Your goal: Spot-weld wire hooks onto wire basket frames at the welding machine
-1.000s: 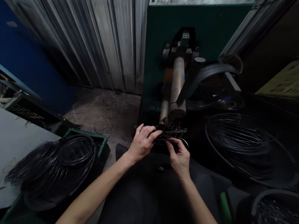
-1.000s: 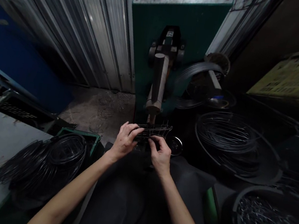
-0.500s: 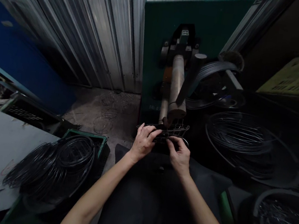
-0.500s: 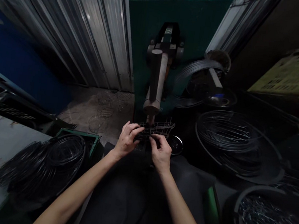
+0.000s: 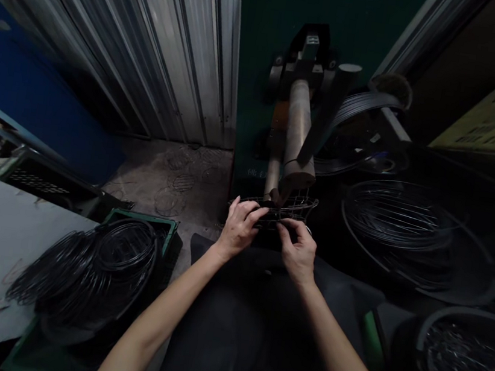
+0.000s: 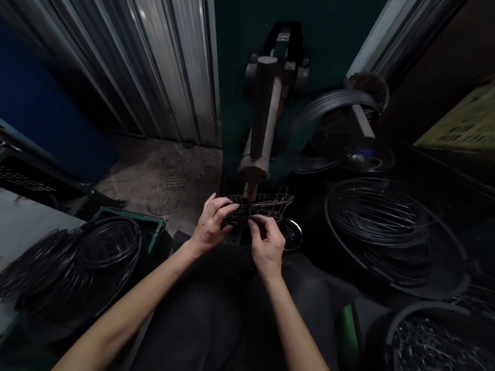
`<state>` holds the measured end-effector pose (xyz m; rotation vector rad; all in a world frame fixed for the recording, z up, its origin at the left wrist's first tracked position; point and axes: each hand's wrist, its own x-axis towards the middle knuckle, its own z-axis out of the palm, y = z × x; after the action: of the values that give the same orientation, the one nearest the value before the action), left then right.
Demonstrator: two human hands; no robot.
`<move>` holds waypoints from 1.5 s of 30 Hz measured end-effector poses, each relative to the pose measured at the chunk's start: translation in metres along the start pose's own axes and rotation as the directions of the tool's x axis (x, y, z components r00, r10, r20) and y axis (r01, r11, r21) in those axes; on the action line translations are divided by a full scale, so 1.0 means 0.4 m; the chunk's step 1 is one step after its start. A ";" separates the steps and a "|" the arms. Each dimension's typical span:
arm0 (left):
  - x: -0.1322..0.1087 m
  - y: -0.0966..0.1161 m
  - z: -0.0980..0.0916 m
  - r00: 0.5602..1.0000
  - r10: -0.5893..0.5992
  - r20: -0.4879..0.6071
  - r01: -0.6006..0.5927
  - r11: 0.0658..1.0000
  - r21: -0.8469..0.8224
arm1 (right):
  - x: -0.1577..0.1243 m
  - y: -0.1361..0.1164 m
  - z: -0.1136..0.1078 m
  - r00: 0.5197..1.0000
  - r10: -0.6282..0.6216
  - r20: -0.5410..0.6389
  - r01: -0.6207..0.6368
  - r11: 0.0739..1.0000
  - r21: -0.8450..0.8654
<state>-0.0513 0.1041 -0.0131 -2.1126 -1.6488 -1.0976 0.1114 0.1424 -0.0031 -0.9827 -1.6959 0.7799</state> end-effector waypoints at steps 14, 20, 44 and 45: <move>0.002 -0.007 0.008 1.000 -0.008 0.021 0.008 1.000 -0.024 | -0.005 0.009 0.007 0.998 0.063 -0.003 -0.062 0.998 0.020; 0.007 -0.016 0.014 1.000 -0.007 0.015 0.007 1.000 -0.023 | 0.001 0.018 0.011 0.998 0.068 -0.006 -0.068 0.998 0.005; 0.011 -0.021 0.009 0.998 -0.002 0.063 0.003 1.000 -0.011 | -0.013 0.011 -0.017 0.998 -0.060 -0.017 0.057 0.984 -0.169; 0.011 -0.021 0.009 0.997 -0.010 0.078 0.011 1.000 -0.011 | -0.015 0.012 -0.019 0.998 -0.056 -0.027 0.050 0.979 -0.198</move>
<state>-0.0571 0.1121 -0.0145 -2.1818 -1.6934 -1.0424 0.1207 0.1399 -0.0074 -1.0746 -1.7890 0.5651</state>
